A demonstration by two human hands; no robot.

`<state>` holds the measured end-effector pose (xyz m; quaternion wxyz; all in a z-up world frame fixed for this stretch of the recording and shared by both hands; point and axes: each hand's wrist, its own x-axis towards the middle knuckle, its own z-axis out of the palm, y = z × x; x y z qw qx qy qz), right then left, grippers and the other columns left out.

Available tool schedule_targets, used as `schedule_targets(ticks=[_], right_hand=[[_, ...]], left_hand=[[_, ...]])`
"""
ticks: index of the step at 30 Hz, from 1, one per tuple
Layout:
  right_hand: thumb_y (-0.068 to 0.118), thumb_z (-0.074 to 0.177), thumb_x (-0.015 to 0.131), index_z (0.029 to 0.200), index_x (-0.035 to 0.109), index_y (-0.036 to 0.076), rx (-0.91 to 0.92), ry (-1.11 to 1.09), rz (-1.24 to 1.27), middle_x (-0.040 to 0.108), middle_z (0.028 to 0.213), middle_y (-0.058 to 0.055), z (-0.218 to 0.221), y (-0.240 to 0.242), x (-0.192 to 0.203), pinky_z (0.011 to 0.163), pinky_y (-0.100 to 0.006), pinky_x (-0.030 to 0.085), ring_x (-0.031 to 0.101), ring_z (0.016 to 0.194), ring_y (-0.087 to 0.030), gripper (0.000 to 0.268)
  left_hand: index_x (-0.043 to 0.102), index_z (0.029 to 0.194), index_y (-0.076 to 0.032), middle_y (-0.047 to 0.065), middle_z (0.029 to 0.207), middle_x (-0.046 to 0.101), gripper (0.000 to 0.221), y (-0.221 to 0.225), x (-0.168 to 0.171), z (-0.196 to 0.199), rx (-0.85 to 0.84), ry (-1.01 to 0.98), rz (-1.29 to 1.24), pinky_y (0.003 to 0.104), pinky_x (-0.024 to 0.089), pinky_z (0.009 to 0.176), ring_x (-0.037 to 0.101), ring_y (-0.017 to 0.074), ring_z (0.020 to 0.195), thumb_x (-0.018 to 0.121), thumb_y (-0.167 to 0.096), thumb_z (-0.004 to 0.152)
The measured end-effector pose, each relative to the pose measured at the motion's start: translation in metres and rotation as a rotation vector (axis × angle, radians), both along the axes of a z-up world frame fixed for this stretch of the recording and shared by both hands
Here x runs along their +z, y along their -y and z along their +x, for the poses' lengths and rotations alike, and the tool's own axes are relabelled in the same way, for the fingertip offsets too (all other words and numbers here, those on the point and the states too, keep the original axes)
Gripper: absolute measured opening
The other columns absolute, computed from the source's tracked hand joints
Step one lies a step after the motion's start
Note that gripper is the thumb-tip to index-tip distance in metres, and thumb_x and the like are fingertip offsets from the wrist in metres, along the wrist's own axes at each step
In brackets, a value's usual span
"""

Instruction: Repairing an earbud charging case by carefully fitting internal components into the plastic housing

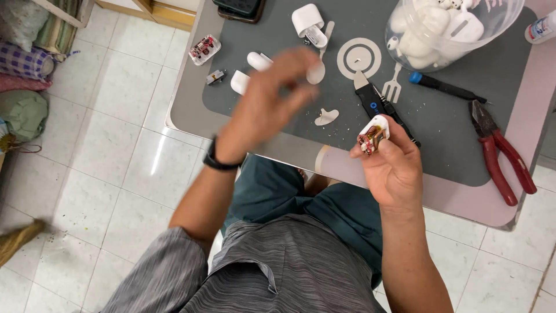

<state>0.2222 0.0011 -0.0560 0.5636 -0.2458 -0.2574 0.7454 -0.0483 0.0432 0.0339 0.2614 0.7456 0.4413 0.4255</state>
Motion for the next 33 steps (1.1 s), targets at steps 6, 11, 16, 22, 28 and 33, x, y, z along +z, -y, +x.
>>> schedule_targets(ticks=[6, 11, 16, 22, 28, 33], right_hand=[[0.007, 0.096, 0.071, 0.134, 0.067, 0.002, -0.016, -0.009, 0.028, 0.072, 0.114, -0.009, -0.002, -0.002, 0.0, 0.078, -0.039, 0.054, 0.066, 0.094, -0.022, 0.039], [0.007, 0.095, 0.069, 0.134, 0.065, -0.001, -0.023, 0.026, 0.034, 0.07, 0.11, -0.017, -0.004, 0.0, 0.007, 0.077, -0.04, 0.055, 0.067, 0.092, -0.027, 0.039], [0.002, 0.095, 0.068, 0.136, 0.064, -0.001, -0.009, 0.003, 0.035, 0.07, 0.113, -0.016, -0.005, 0.001, 0.004, 0.077, -0.042, 0.057, 0.065, 0.092, -0.029, 0.041], [0.007, 0.097, 0.068, 0.141, 0.06, -0.003, -0.026, 0.003, 0.086, 0.068, 0.115, -0.015, -0.004, 0.0, 0.009, 0.077, -0.04, 0.059, 0.066, 0.089, -0.027, 0.045], [0.006, 0.096, 0.069, 0.138, 0.064, 0.001, -0.074, -0.025, -0.028, 0.07, 0.111, -0.018, -0.001, -0.002, -0.009, 0.074, -0.039, 0.059, 0.067, 0.09, -0.028, 0.043], [0.004, 0.095, 0.06, 0.14, 0.057, -0.005, -0.112, -0.023, 0.104, 0.069, 0.121, -0.026, 0.003, -0.006, -0.038, 0.08, -0.047, 0.062, 0.071, 0.096, -0.033, 0.046]], left_hand=[[0.068, 0.127, -0.006, 0.029, 0.137, 0.054, 0.065, -0.107, -0.014, -0.022, -0.047, -0.552, 0.268, 0.056, 0.049, 0.091, 0.057, 0.0494, 0.118, 0.055, 0.011, 0.066], [0.072, 0.126, -0.019, 0.019, 0.143, 0.042, 0.051, -0.133, -0.02, -0.013, -0.073, -0.922, 0.24, 0.06, 0.048, 0.083, 0.04, 0.0435, 0.127, 0.061, 0.003, 0.081], [0.079, 0.097, -0.029, 0.007, 0.115, 0.06, 0.023, -0.152, -0.03, -0.014, -0.112, -1.079, 0.535, 0.049, 0.047, 0.075, 0.059, 0.0361, 0.099, 0.069, -0.016, 0.082], [0.073, 0.1, -0.017, 0.006, 0.121, 0.063, 0.014, -0.125, -0.012, -0.001, -0.246, -1.083, 0.534, 0.049, 0.048, 0.088, 0.05, 0.0358, 0.128, 0.071, -0.024, 0.087], [0.062, 0.107, -0.007, 0.009, 0.096, 0.065, 0.013, -0.063, -0.009, -0.001, -0.233, -0.826, 0.279, 0.046, 0.054, 0.055, 0.067, 0.0328, 0.077, 0.065, -0.008, 0.095], [0.067, 0.124, 0.001, 0.022, 0.109, 0.072, 0.04, -0.031, -0.004, 0.001, -0.227, -0.607, 0.057, 0.045, 0.059, 0.081, 0.073, 0.0392, 0.098, 0.076, 0.001, 0.085]])
